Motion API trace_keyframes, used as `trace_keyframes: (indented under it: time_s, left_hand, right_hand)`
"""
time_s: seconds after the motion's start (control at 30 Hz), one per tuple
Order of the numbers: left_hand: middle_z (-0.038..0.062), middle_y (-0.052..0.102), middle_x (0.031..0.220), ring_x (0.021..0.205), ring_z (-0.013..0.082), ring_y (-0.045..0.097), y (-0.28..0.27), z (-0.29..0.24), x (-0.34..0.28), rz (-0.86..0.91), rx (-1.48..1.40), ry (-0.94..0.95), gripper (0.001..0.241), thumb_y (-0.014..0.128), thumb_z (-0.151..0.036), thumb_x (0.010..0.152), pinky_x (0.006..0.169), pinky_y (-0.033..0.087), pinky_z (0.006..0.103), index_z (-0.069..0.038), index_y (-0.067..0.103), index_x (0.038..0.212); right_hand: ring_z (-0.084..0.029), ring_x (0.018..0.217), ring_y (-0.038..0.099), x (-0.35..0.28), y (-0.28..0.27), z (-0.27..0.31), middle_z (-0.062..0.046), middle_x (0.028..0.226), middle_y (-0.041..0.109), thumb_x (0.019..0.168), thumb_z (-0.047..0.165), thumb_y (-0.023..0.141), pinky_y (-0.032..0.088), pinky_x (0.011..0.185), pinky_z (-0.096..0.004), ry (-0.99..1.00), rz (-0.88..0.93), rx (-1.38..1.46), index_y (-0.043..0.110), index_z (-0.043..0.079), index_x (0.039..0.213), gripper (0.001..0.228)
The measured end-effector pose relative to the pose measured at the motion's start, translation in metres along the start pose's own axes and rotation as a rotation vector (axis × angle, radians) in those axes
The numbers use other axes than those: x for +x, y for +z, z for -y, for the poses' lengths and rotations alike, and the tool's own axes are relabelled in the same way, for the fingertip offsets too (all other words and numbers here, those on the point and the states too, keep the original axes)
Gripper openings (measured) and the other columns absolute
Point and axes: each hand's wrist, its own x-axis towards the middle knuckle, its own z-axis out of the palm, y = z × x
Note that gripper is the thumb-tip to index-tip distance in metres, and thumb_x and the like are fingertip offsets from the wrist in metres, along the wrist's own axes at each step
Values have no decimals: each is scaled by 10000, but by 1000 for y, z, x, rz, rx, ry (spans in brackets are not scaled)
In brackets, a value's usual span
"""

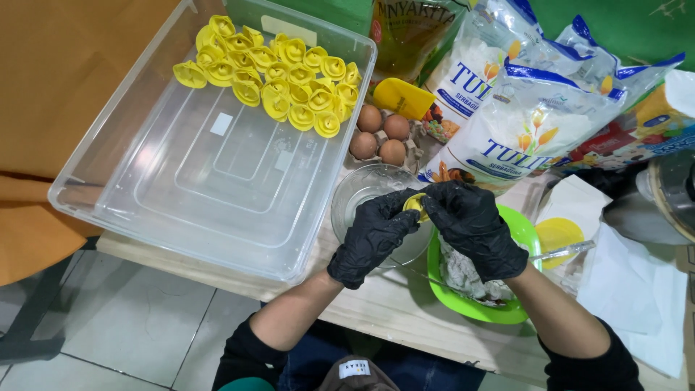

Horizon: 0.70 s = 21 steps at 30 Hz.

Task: Shaping and filling small pastries with a white filling and placing them in a container.

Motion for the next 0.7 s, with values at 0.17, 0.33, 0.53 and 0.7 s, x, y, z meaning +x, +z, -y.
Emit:
trace_keyframes:
  time_s: [0.17,0.33,0.53,0.7]
  left_hand:
    - [219,716,1157,957,211,702,3,-31,-20,41,-6,27,557,784,-157,874,879,611,357,6,603,1375]
    - [355,410,1498,1363,522,415,20,-146,-98,189,223,-138,1003,760,-336,789,1074,444,593,-73,230,1599]
    - [254,133,1646,1429,557,194,-28,-158,-128,187,5,-181,1192,815,-138,753,1147,345,559,-216,14,1632]
    - [98,48,1711,1575,255,98,-81,-188,-106,221,395,331,934,671,-337,891,1249,165,433,-147,84,1592]
  right_hand:
    - [-352,746,719,2,-9,6,-100,718,727,885,172,817,554,682,-348,45,24,12,796,125,928,68]
    - [-225,699,731,10,-23,41,-148,730,738,899,125,830,558,675,-291,145,59,143,790,54,928,87]
    - [-144,764,712,49,-19,108,-131,760,756,871,115,841,577,723,-294,195,155,278,792,29,924,112]
    - [-75,843,710,102,18,126,-17,984,807,927,234,781,563,796,-217,-30,305,87,804,97,1084,210]
